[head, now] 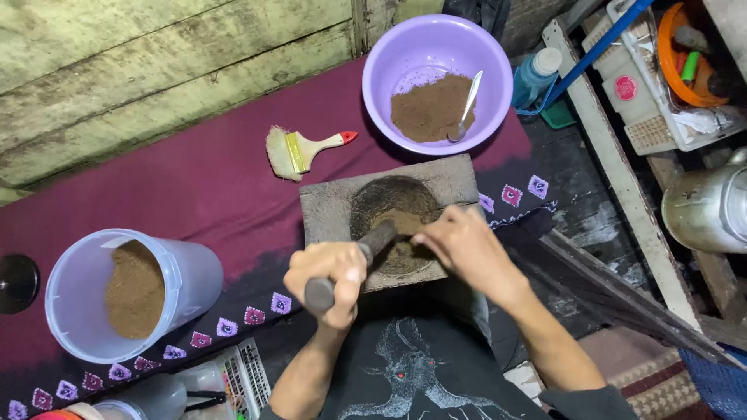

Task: Grinding a brown powdery substance in a stone mortar using a wooden pestle and a spoon to stir the contents.

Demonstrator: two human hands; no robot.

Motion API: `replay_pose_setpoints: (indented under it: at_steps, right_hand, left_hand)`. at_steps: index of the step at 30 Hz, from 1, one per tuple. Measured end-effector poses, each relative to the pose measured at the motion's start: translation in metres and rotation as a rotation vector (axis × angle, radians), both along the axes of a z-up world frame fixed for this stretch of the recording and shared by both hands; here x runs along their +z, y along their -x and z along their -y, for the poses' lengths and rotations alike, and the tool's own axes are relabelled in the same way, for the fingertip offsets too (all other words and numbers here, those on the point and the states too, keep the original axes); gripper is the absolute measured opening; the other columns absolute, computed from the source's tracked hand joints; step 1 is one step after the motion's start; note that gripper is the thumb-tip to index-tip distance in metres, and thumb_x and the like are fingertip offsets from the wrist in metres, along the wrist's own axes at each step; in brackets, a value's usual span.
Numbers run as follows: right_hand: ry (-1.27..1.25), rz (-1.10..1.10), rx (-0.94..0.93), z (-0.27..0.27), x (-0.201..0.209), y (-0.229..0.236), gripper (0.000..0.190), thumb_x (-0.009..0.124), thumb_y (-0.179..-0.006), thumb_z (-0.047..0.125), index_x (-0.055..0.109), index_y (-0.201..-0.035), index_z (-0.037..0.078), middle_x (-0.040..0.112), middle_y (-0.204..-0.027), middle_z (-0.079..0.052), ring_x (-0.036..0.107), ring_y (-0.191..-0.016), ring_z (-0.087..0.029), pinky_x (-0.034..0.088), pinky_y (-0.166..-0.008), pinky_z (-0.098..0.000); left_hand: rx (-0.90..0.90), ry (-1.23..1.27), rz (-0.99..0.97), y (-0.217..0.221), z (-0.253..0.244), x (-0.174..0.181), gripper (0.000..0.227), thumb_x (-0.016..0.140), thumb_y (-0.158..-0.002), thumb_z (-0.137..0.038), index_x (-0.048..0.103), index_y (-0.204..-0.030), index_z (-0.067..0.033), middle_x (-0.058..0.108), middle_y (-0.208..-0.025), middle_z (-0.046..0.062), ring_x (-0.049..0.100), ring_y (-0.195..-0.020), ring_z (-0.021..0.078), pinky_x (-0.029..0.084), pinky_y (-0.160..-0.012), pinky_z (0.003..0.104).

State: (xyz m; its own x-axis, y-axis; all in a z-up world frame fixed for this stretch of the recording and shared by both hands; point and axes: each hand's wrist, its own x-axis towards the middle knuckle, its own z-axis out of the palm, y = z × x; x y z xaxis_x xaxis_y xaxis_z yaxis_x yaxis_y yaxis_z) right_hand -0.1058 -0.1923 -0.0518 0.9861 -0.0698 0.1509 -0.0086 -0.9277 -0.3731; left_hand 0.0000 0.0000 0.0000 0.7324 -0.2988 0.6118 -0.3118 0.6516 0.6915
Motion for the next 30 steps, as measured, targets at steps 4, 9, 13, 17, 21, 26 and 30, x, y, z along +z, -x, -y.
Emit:
replay_pose_setpoints:
  at_steps: [4, 9, 13, 17, 21, 26, 30]
  right_hand:
    - [-0.100, 0.113, -0.040, 0.020, 0.054, 0.002, 0.019, 0.062, -0.102, 0.025, 0.076, -0.094, 0.015, 0.075, -0.079, -0.002, 0.067, -0.085, -0.023, 0.046, -0.071, -0.0348]
    - [-0.058, 0.193, -0.191, 0.025, 0.059, 0.007, 0.018, 0.064, -0.102, 0.027, 0.076, -0.091, 0.019, 0.074, -0.078, 0.004, 0.066, -0.080, -0.018, 0.048, -0.074, -0.0313]
    - [-0.104, 0.133, -0.190, 0.006, -0.007, -0.007, 0.021, 0.065, -0.098, 0.025, 0.074, -0.081, 0.018, 0.072, -0.068, -0.001, 0.066, -0.072, -0.022, 0.049, -0.070, -0.0354]
    - [-0.150, 0.116, -0.228, 0.001, -0.020, -0.007, 0.021, 0.060, -0.102, 0.029, 0.072, -0.089, 0.016, 0.071, -0.070, -0.002, 0.066, -0.075, -0.022, 0.047, -0.072, -0.0346]
    - [-0.171, 0.124, -0.199, 0.003, -0.022, -0.005, 0.016, 0.064, -0.099, 0.026, 0.071, -0.092, 0.013, 0.072, -0.073, -0.005, 0.067, -0.077, -0.025, 0.046, -0.073, -0.0361]
    - [-0.230, 0.115, -0.199, 0.003, -0.016, -0.004, 0.019, 0.061, -0.101, 0.026, 0.071, -0.095, 0.011, 0.071, -0.073, -0.006, 0.066, -0.077, -0.027, 0.045, -0.072, -0.0364]
    - [-0.224, 0.113, -0.186, 0.003, -0.013, -0.003, 0.016, 0.063, -0.100, 0.027, 0.072, -0.097, 0.013, 0.072, -0.075, -0.007, 0.067, -0.080, -0.028, 0.045, -0.073, -0.0374]
  left_hand:
    - [0.057, -0.066, 0.048, 0.000, 0.008, -0.014, 0.043, 0.067, -0.078, 0.007, 0.045, -0.044, -0.0076, 0.040, -0.037, 0.003, 0.032, -0.030, 0.0155, 0.037, -0.033, 0.028]
    - [0.076, -0.063, 0.080, -0.002, 0.013, -0.045, 0.046, 0.067, -0.082, 0.009, 0.044, -0.046, -0.0081, 0.042, -0.038, 0.004, 0.035, -0.030, 0.0177, 0.038, -0.033, 0.029]
    - [0.073, -0.052, 0.089, -0.001, 0.006, -0.054, 0.047, 0.066, -0.084, 0.008, 0.042, -0.047, -0.0078, 0.042, -0.038, 0.005, 0.034, -0.030, 0.0183, 0.038, -0.033, 0.030]
    - [0.146, -0.002, -0.028, -0.006, -0.002, -0.072, 0.043, 0.058, -0.079, 0.012, 0.039, -0.049, -0.0107, 0.032, -0.038, 0.002, 0.031, -0.031, 0.0148, 0.036, -0.035, 0.030]
    - [0.322, -0.056, -0.252, -0.014, -0.009, -0.071, 0.037, 0.050, -0.081, 0.003, 0.030, -0.057, -0.0166, 0.022, -0.042, -0.007, 0.026, -0.036, 0.0070, 0.034, -0.041, 0.026]
    - [0.391, -0.104, -0.416, -0.017, -0.017, -0.070, 0.041, 0.049, -0.088, 0.001, 0.027, -0.062, -0.0219, 0.022, -0.044, -0.008, 0.030, -0.038, 0.0067, 0.038, -0.051, 0.025]
    - [0.472, -0.079, -0.515, -0.012, -0.011, -0.066, 0.039, 0.051, -0.092, -0.001, 0.029, -0.068, -0.0224, 0.024, -0.047, -0.009, 0.033, -0.039, 0.0064, 0.041, -0.053, 0.026]
